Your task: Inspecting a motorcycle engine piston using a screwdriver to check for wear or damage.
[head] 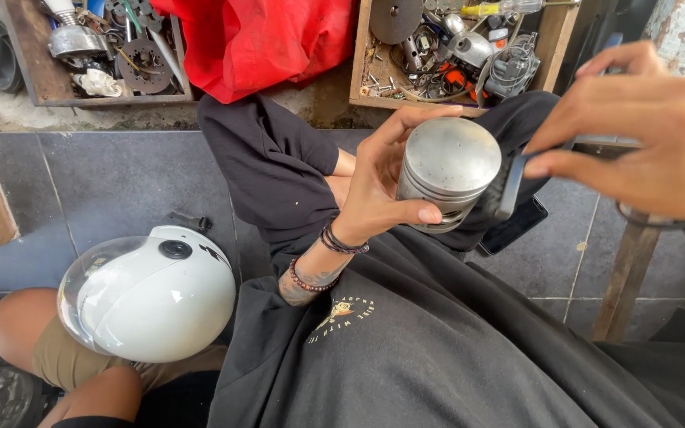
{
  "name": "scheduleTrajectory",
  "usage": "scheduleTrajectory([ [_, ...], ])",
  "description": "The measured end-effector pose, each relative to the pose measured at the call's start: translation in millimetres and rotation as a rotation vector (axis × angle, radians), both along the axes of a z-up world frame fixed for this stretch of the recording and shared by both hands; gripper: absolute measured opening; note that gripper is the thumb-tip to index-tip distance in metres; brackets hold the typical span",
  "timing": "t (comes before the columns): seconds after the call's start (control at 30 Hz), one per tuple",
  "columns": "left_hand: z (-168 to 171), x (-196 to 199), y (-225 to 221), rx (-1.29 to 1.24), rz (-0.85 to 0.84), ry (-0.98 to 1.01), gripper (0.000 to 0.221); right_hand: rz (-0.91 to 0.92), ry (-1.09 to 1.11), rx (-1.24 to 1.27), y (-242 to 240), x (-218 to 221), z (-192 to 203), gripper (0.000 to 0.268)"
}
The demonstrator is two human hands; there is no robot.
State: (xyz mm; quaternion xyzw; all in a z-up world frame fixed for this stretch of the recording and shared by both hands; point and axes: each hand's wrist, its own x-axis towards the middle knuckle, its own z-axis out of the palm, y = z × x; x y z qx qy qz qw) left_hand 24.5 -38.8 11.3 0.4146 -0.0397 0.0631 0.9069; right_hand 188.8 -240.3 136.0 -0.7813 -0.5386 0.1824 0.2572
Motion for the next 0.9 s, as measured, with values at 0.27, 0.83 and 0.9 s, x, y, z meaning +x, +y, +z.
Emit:
scheduleTrajectory([
  [0.27, -2, 4, -3, 0.024, 0.073, 0.062, 0.081, 0.006, -0.072, -0.02, 1, 1, -1, 0.014],
  [0.83, -3, 6, -2, 0.012, 0.058, 0.078, 0.071, -0.034, -0.115, -0.065, -3, 21, -12, 0.015],
  [0.9, -1, 6, -4, 0.054, 0.054, 0.095, 0.069, -0.052, -0.135, -0.066, -1, 23, -16, 0.016],
])
